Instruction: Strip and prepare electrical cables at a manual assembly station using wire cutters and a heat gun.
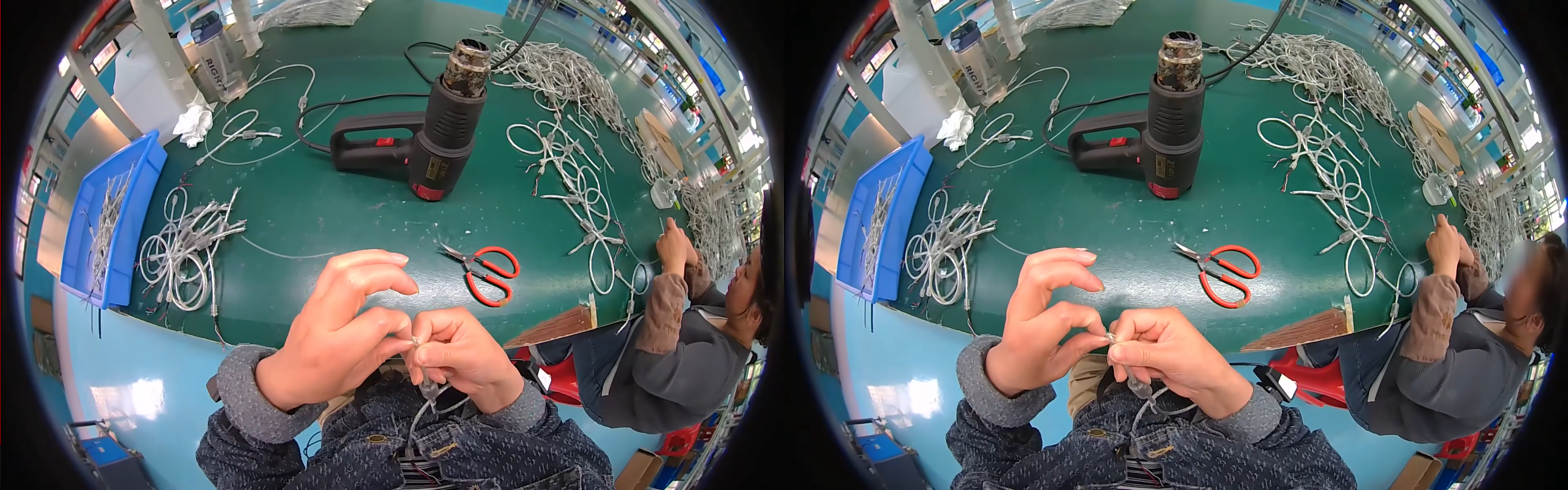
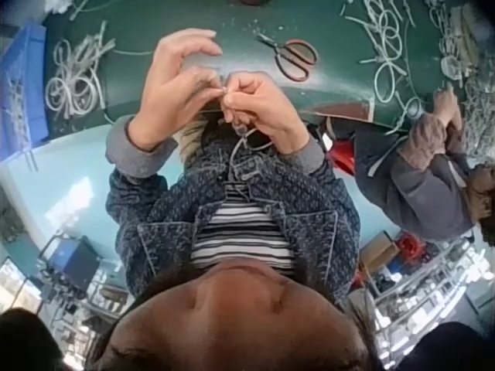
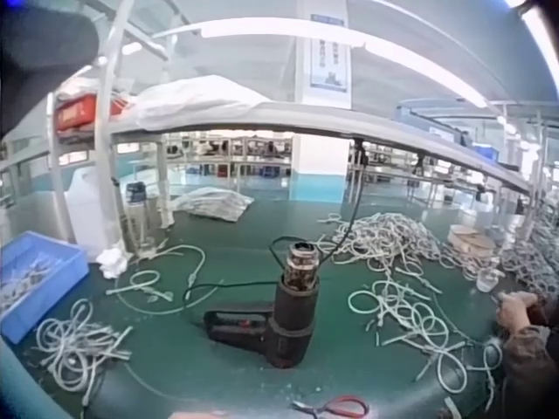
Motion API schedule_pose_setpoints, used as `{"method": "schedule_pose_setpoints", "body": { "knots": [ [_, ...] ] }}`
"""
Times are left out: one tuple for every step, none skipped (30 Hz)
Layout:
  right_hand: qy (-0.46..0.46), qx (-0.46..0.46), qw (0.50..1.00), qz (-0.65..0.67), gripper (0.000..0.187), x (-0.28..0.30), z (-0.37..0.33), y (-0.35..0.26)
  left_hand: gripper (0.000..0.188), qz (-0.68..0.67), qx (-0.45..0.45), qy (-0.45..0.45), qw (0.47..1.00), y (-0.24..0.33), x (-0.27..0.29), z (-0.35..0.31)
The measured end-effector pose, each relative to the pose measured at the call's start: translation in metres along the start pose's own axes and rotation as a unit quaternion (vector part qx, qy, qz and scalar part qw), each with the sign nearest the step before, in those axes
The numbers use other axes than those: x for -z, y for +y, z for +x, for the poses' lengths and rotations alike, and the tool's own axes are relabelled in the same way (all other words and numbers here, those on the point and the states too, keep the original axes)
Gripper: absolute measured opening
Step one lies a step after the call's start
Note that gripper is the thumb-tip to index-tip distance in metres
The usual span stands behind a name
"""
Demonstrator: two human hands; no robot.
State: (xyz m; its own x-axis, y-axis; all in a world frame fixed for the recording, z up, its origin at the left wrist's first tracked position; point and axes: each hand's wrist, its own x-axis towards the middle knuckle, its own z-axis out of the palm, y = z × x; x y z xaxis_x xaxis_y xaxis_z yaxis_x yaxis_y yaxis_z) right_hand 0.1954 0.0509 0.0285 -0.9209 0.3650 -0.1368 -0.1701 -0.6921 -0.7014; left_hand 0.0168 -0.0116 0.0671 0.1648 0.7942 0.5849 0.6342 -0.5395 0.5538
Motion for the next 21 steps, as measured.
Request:
{"method": "schedule_pose_setpoints", "body": {
  "knots": [
    [0.008, 0.004, 1.0, 0.007, 0.014, 0.0, 0.0, 0.002, 0.025, 0.007, -0.002, 0.007, 1.0, 0.001, -0.001, -0.001],
    [0.016, 0.007, 1.0, 0.014, 0.014, -0.001, 0.001, 0.003, 0.025, 0.007, 0.0, 0.007, 1.0, 0.001, -0.002, -0.001],
    [0.016, 0.005, 1.0, 0.016, 0.014, -0.001, 0.001, 0.004, 0.025, 0.012, -0.004, 0.019, 1.0, 0.0, -0.004, -0.002],
    [0.026, 0.017, 0.999, 0.014, 0.015, -0.002, 0.003, 0.005, 0.025, 0.016, -0.009, 0.031, 0.999, -0.001, -0.006, -0.003],
    [0.037, 0.028, 0.999, 0.012, 0.016, -0.003, 0.004, 0.005, 0.025, 0.02, -0.013, 0.042, 0.999, -0.002, -0.008, -0.004],
    [0.047, 0.04, 0.998, 0.01, 0.018, -0.003, 0.004, 0.005, 0.025, 0.019, -0.011, 0.042, 0.999, -0.002, -0.009, -0.005],
    [0.048, 0.038, 0.998, 0.012, 0.018, -0.004, 0.004, 0.006, 0.025, 0.034, -0.012, 0.05, 0.998, -0.002, -0.01, -0.006],
    [0.055, 0.039, 0.998, 0.01, 0.017, -0.004, 0.004, 0.007, 0.025, 0.049, -0.013, 0.058, 0.997, -0.002, -0.012, -0.007],
    [0.062, 0.042, 0.997, 0.008, 0.017, -0.004, 0.004, 0.007, 0.025, 0.063, -0.014, 0.066, 0.996, -0.002, -0.013, -0.008],
    [0.068, 0.044, 0.997, 0.007, 0.016, -0.004, 0.004, 0.007, 0.025, 0.064, -0.012, 0.065, 0.996, -0.001, -0.014, -0.01],
    [0.067, 0.042, 0.997, 0.008, 0.016, -0.005, 0.004, 0.007, 0.024, 0.073, -0.006, 0.078, 0.994, 0.0, -0.016, -0.014],
    [0.067, 0.038, 0.997, 0.002, 0.016, -0.005, 0.004, 0.006, 0.023, 0.082, -0.001, 0.091, 0.993, 0.001, -0.017, -0.017],
    [0.067, 0.034, 0.997, -0.005, 0.015, -0.006, 0.004, 0.005, 0.022, 0.091, 0.005, 0.103, 0.99, 0.001, -0.018, -0.019],
    [0.066, 0.03, 0.997, -0.011, 0.014, -0.007, 0.005, 0.005, 0.022, 0.092, 0.006, 0.103, 0.99, 0.001, -0.019, -0.019],
    [0.065, 0.029, 0.997, -0.011, 0.014, -0.007, 0.005, 0.006, 0.021, 0.077, 0.016, 0.12, 0.99, -0.001, -0.02, -0.019],
    [0.076, 0.04, 0.996, -0.024, 0.012, -0.007, 0.005, 0.007, 0.021, 0.061, 0.026, 0.137, 0.988, -0.002, -0.02, -0.019],
    [0.086, 0.053, 0.994, -0.037, 0.01, -0.007, 0.005, 0.007, 0.02, 0.046, 0.036, 0.153, 0.986, -0.003, -0.02, -0.019],
    [0.097, 0.065, 0.992, -0.051, 0.009, -0.008, 0.006, 0.008, 0.02, 0.048, 0.036, 0.154, 0.986, -0.004, -0.02, -0.02],
    [0.094, 0.065, 0.992, -0.051, 0.009, -0.009, 0.007, 0.008, 0.021, 0.014, 0.058, 0.149, 0.987, -0.004, -0.02, -0.021],
    [0.099, 0.077, 0.991, -0.053, 0.009, -0.009, 0.007, 0.008, 0.021, -0.021, 0.08, 0.145, 0.986, -0.004, -0.02, -0.021],
    [0.103, 0.089, 0.989, -0.055, 0.009, -0.01, 0.008, 0.007, 0.022, -0.057, 0.101, 0.139, 0.983, -0.005, -0.02, -0.021]
  ]
}}
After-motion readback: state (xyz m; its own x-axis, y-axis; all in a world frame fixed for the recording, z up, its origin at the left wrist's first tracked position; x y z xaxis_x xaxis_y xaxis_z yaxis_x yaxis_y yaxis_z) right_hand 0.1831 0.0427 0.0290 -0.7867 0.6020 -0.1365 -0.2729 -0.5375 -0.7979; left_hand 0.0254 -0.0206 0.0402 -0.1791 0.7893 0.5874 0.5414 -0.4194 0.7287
